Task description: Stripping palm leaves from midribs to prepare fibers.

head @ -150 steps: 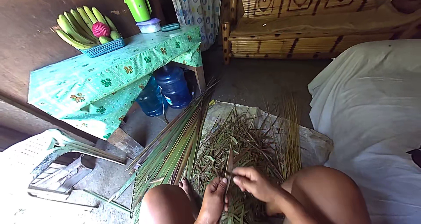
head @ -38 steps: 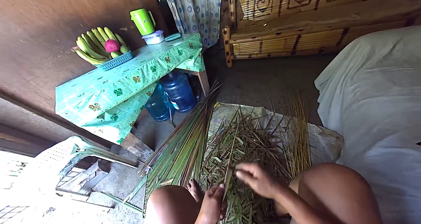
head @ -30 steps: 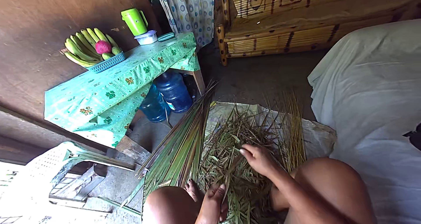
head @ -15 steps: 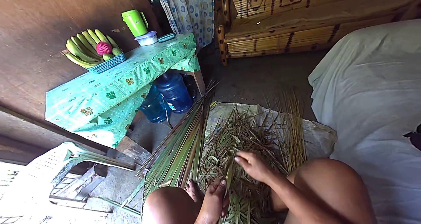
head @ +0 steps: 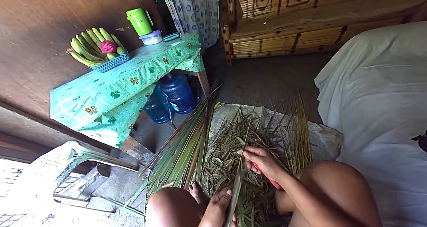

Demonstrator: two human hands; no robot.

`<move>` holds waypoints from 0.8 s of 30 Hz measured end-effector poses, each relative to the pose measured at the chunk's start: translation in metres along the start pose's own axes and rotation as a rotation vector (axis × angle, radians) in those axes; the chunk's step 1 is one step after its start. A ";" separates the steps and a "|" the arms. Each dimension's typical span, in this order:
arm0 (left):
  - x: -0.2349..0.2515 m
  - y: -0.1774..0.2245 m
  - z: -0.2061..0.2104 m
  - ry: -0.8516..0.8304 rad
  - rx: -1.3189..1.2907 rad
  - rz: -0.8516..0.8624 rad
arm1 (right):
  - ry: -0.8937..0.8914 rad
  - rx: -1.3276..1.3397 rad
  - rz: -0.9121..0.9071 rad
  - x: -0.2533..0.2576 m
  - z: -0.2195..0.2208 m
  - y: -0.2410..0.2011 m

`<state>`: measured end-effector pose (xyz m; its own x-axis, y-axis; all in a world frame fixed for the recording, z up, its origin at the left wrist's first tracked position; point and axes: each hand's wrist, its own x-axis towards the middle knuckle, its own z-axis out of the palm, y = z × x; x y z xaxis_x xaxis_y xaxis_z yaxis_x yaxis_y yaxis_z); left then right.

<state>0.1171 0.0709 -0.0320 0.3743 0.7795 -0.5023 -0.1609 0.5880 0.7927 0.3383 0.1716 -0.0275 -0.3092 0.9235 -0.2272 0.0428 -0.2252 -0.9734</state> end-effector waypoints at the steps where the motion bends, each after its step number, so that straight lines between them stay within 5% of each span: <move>1: 0.000 -0.001 -0.002 0.023 -0.011 0.013 | -0.018 -0.081 -0.058 -0.003 0.002 0.002; 6: 0.009 0.006 -0.011 0.095 -0.049 0.065 | -0.297 -0.522 -0.427 -0.033 0.034 0.018; 8: 0.009 0.009 -0.008 0.080 -0.063 0.058 | -0.247 -0.648 -0.523 -0.032 0.038 0.024; 15: 0.005 0.003 -0.003 0.090 -0.044 0.044 | 0.070 -0.831 -0.231 0.000 0.001 0.014; 20: 0.000 -0.004 -0.009 0.051 -0.017 0.043 | 0.284 -0.580 -0.099 0.008 -0.016 0.009; 24: 0.003 -0.001 -0.007 0.076 -0.007 0.040 | 0.009 -0.194 0.020 -0.009 0.001 0.000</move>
<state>0.1124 0.0744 -0.0370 0.2974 0.8163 -0.4953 -0.1809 0.5575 0.8102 0.3400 0.1630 -0.0251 -0.2977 0.9225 -0.2458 0.2312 -0.1801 -0.9561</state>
